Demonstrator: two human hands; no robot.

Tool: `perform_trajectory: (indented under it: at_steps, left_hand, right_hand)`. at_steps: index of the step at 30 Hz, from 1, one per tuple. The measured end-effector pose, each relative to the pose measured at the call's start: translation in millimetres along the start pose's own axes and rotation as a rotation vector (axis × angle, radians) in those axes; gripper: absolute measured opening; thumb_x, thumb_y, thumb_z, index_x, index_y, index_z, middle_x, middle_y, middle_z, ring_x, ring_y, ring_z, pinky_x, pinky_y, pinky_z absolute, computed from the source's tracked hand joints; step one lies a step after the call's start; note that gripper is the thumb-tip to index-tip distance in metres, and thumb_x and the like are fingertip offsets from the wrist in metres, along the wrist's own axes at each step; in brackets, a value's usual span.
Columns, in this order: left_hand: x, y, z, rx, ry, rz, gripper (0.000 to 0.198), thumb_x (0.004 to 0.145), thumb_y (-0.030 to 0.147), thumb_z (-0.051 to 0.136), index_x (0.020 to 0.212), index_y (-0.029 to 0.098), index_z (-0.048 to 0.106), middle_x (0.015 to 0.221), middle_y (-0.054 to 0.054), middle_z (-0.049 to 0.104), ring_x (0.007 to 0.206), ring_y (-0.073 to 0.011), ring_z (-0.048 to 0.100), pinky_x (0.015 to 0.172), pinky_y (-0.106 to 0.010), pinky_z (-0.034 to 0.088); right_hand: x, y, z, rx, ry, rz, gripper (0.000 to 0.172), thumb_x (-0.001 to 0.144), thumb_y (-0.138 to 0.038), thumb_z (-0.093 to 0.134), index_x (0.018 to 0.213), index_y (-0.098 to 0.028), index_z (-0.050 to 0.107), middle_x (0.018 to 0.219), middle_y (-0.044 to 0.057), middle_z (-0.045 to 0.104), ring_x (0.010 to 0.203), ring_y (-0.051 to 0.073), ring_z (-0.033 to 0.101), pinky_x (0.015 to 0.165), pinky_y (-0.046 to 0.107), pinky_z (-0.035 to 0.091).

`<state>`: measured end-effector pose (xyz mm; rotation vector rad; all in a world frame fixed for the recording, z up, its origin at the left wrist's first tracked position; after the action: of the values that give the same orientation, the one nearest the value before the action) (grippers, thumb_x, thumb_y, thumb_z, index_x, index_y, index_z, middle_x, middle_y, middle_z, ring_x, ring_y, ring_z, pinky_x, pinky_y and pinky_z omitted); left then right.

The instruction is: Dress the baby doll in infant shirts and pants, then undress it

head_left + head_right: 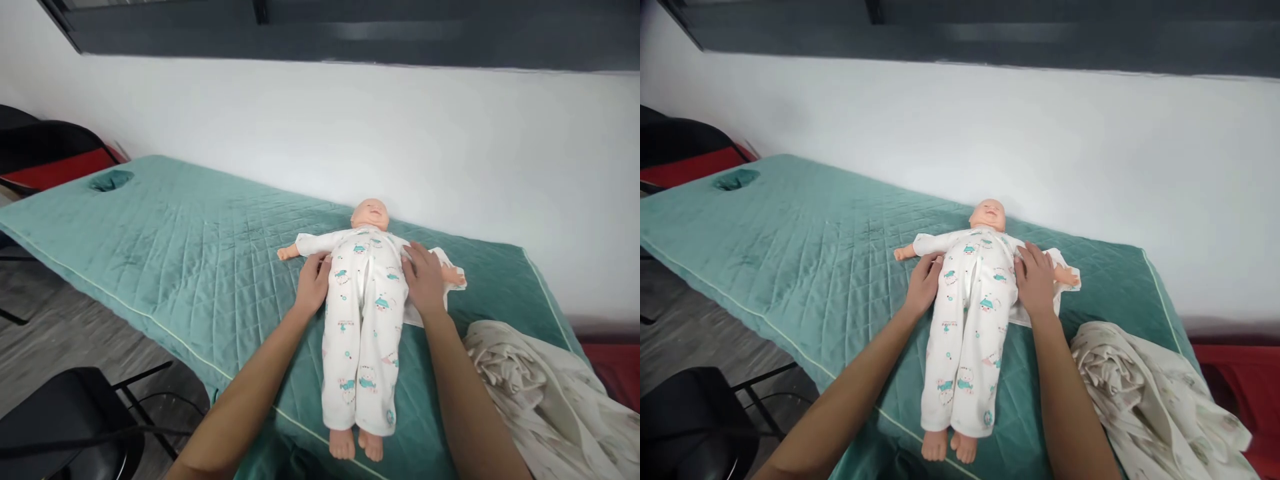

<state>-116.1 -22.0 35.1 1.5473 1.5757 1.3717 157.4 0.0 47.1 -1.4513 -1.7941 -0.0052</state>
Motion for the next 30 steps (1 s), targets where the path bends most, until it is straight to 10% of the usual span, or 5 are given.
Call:
perform_trajectory:
  at_steps: [7,11,17,30]
  left_hand:
    - [2,-2,0.2,-0.106,-0.209,-0.064,0.044,0.099,0.053,0.044,0.123,0.022,0.065,0.123,-0.006,0.071,0.116,-0.0247,0.064,0.104,-0.04,0.046]
    - [-3,-4,-0.2,-0.192,-0.292,-0.082,0.049,0.097,0.054,0.048,0.133,0.022,0.059,0.134,-0.006,0.066,0.125,-0.0248,0.059,0.111,-0.04,0.042]
    - [-9,0,6.9,-0.375,-0.407,-0.045,0.074,0.084,0.048,0.072,0.148,0.023,0.043,0.155,-0.008,0.048,0.141,-0.0266,0.046,0.119,-0.041,0.037]
    - [14,1,26.7,-0.287,-0.282,0.002,0.053,0.094,0.048,0.057,0.14,0.022,0.049,0.142,-0.01,0.058,0.128,-0.0225,0.057,0.111,-0.039,0.045]
  right_hand:
    - [-6,-7,-6,0.168,0.088,0.037,0.032,0.099,-0.04,0.047,0.119,-0.024,0.066,0.14,0.011,0.06,0.134,0.025,0.052,0.113,0.05,0.039]
    - [-8,-12,-14,0.17,0.188,0.159,0.031,0.097,-0.047,0.048,0.099,-0.021,0.065,0.104,0.009,0.067,0.1,0.024,0.061,0.092,0.043,0.048]
    - [-14,-3,1,0.218,-0.124,0.456,0.049,0.096,-0.065,0.039,0.077,-0.023,0.054,0.076,0.001,0.061,0.078,0.021,0.054,0.078,0.037,0.04]
    - [-10,14,9,0.535,0.074,0.533,0.041,0.084,-0.061,0.06,0.097,-0.023,0.063,0.099,0.003,0.069,0.101,0.022,0.061,0.094,0.039,0.047]
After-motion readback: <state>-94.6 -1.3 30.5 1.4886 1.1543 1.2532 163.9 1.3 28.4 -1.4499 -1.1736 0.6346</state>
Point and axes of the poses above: each hand's wrist, its own x-axis towards the middle knuckle, its own z-axis out of the palm, y = z × x, the point moved 5 cm from there along x, towards the middle knuckle
